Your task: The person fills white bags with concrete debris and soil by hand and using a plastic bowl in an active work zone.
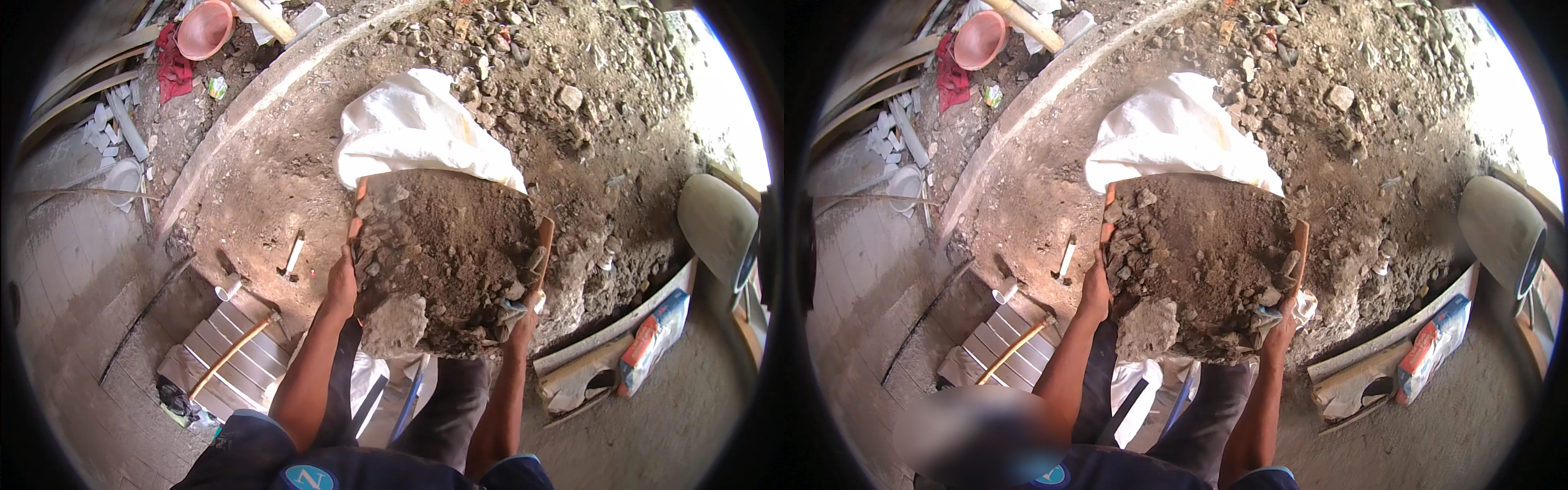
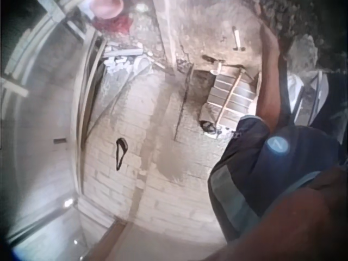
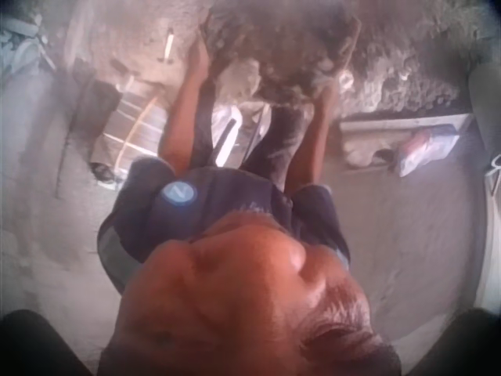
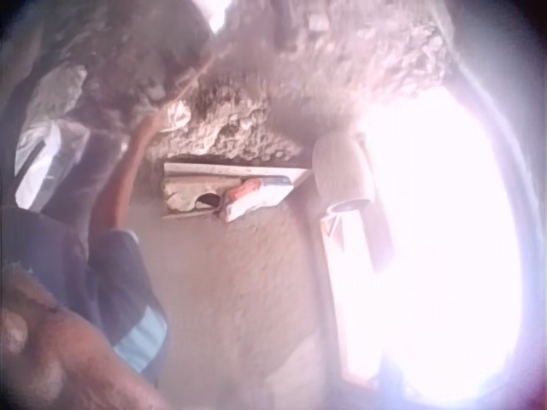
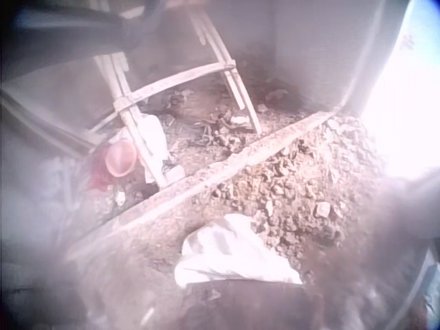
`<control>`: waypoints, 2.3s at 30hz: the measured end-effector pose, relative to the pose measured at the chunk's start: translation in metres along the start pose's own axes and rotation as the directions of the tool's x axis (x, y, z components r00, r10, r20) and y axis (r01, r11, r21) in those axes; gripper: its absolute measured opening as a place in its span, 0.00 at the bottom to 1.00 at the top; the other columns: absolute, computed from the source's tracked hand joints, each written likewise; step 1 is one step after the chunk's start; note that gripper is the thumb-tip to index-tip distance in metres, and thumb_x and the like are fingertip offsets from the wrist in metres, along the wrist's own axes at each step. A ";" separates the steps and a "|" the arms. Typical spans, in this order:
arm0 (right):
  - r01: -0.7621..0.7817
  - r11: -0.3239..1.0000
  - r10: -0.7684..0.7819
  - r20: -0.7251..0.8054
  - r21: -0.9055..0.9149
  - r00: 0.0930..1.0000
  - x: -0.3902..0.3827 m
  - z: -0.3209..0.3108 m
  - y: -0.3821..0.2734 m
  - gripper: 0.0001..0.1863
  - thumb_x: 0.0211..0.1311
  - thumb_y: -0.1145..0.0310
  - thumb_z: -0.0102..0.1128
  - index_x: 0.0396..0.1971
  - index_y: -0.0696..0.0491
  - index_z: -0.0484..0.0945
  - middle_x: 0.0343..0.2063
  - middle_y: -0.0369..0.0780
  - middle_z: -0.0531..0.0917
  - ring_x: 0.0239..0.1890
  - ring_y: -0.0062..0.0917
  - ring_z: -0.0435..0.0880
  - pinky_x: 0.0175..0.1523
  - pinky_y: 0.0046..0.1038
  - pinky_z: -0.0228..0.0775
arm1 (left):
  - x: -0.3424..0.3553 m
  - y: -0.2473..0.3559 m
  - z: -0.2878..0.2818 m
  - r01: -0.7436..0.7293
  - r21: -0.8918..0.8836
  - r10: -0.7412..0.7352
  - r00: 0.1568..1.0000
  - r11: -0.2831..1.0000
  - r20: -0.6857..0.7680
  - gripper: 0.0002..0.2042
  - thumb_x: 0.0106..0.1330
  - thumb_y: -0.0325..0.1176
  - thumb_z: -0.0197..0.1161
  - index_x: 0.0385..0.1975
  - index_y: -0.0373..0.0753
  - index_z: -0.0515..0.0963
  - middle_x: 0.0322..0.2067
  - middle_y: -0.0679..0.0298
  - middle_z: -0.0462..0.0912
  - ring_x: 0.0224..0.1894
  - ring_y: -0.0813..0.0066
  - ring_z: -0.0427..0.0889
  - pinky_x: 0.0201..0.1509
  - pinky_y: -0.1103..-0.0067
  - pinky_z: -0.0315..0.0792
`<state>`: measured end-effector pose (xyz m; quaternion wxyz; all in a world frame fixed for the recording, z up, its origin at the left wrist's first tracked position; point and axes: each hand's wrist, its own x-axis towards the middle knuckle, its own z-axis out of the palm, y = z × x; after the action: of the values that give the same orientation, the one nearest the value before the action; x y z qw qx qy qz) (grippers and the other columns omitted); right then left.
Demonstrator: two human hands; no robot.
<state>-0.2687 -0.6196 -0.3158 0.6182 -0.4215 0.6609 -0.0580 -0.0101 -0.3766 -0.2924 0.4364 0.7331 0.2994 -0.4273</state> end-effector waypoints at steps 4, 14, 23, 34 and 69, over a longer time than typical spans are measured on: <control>0.356 0.864 -0.366 0.042 -0.356 0.930 0.003 0.017 0.002 0.30 0.68 0.43 0.41 0.40 0.58 0.75 0.30 0.36 0.79 0.29 0.21 0.75 0.35 0.24 0.68 | 0.023 0.010 0.010 0.082 0.095 -0.080 0.997 0.992 -0.020 0.36 0.68 0.62 0.36 0.54 0.31 0.70 0.43 0.57 0.76 0.39 0.70 0.73 0.39 0.75 0.66; -0.072 0.996 0.078 0.121 -0.054 0.990 0.048 0.056 0.027 0.34 0.68 0.41 0.37 0.42 0.60 0.76 0.33 0.37 0.78 0.36 0.21 0.73 0.44 0.25 0.65 | 0.105 -0.032 0.005 0.080 -0.076 -0.088 0.990 0.994 -0.108 0.40 0.66 0.65 0.38 0.63 0.31 0.58 0.60 0.55 0.65 0.57 0.64 0.68 0.55 0.74 0.65; -0.094 0.996 0.092 0.168 0.006 0.981 0.090 0.082 0.033 0.35 0.64 0.35 0.38 0.36 0.56 0.76 0.28 0.32 0.75 0.30 0.17 0.71 0.34 0.21 0.65 | 0.122 -0.032 0.017 -0.055 -0.167 0.030 0.989 0.985 -0.144 0.33 0.65 0.66 0.39 0.41 0.37 0.74 0.21 0.72 0.71 0.13 0.84 0.61 0.14 0.83 0.51; -0.101 0.995 0.100 0.063 0.008 0.993 0.117 0.114 0.045 0.38 0.64 0.36 0.40 0.52 0.60 0.69 0.41 0.36 0.75 0.43 0.21 0.71 0.49 0.23 0.63 | 0.213 -0.040 0.012 0.005 -0.110 -0.001 0.999 0.994 0.037 0.38 0.64 0.67 0.40 0.58 0.37 0.66 0.30 0.66 0.71 0.15 0.78 0.61 0.17 0.82 0.57; 0.039 0.982 -0.051 -0.063 -0.183 0.997 0.143 0.150 0.044 0.45 0.64 0.36 0.36 0.59 0.68 0.62 0.59 0.53 0.67 0.63 0.36 0.64 0.64 0.30 0.52 | 0.263 0.060 -0.029 -0.352 -0.225 0.353 0.935 0.908 -0.037 0.26 0.62 0.49 0.60 0.50 0.31 0.73 0.46 0.56 0.76 0.50 0.65 0.74 0.50 0.70 0.66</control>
<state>-0.1430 -0.6151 -0.4859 0.5531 -0.4887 0.6743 -0.0255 0.1691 -0.3597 -0.4958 0.5883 0.7191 0.2083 -0.3057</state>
